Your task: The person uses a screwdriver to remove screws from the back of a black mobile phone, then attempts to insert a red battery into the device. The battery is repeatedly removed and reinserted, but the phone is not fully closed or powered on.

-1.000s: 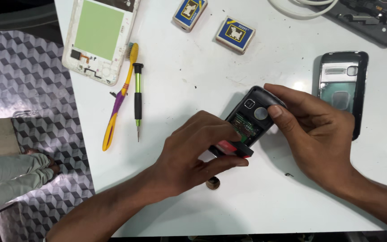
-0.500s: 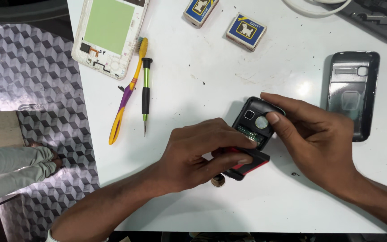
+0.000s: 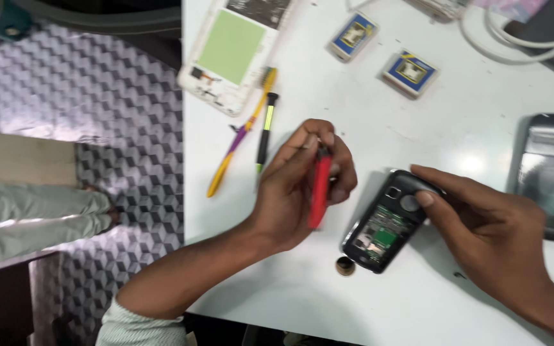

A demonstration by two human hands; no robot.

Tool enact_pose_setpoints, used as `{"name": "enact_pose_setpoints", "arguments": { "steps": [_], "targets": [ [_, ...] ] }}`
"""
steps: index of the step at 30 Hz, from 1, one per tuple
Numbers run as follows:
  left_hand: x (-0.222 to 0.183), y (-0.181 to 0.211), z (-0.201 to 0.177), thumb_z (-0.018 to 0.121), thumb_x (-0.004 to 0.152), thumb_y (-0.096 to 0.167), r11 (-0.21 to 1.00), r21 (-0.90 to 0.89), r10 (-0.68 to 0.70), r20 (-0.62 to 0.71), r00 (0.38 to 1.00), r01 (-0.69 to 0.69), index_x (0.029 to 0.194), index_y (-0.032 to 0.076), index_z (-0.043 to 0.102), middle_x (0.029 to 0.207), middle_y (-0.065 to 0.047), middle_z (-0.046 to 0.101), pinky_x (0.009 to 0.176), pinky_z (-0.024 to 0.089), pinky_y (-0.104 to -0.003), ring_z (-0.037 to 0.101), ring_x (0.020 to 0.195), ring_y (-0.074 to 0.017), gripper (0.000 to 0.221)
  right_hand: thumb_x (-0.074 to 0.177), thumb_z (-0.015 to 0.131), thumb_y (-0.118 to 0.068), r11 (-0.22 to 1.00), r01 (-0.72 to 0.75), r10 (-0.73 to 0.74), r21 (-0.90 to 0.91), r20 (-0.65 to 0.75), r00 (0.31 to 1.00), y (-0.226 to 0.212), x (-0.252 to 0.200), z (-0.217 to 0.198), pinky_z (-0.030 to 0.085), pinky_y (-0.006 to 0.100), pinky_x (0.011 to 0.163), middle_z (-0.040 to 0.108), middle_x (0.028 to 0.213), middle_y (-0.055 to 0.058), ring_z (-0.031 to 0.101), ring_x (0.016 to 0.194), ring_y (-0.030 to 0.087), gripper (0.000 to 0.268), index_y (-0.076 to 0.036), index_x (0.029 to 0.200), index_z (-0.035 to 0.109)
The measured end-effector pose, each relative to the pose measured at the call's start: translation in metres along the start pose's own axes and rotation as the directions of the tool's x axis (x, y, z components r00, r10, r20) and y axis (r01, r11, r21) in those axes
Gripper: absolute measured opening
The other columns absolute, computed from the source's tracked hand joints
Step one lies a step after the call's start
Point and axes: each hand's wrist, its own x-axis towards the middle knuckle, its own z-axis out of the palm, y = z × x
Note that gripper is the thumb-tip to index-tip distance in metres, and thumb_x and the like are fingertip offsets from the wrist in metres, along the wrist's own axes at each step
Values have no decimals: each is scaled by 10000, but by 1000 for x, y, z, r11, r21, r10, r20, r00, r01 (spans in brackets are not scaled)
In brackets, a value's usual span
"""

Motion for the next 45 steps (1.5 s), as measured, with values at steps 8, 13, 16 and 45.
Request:
{"name": "enact_pose_setpoints", "arguments": {
  "steps": [8,13,16,45],
  "targets": [
    [-8,3,-8,176,1077,800,994,-96,-15,269,963,42,1283,105,425,796,-25,390,662,304,-276,393,680,-148,767,994,677,-112,997,-74,74,-4,-28,997,-1,-6,4,550,259,610,790,904,121,684,740,132,342,-69,1329,725],
    [-10,7,1,136,963,889,995,-69,-47,299,953,71,1425,121,320,870,-75,426,673,327,-305,442,721,-175,914,1019,662,-101,998,-55,56,10,-61,997,4,-5,4,544,260,634,773,944,126,681,773,137,355,-49,1368,705],
    [-11,8,4,127,945,893,994,-72,-55,321,945,83,1469,130,290,896,-83,439,673,344,-316,456,750,-187,940,1022,639,-90,994,59,-49,96,-111,993,6,-5,5,558,232,748,751,1053,124,683,889,119,347,-13,1358,675],
    [5,8,7,555,897,-45,940,342,-8,63,998,-14,1529,19,180,1420,-251,444,1170,490,-495,515,1414,-422,738,997,626,-52,958,109,-85,264,-103,991,6,-2,5,581,230,766,740,1165,134,695,972,117,369,7,1361,632]
  ]
}}
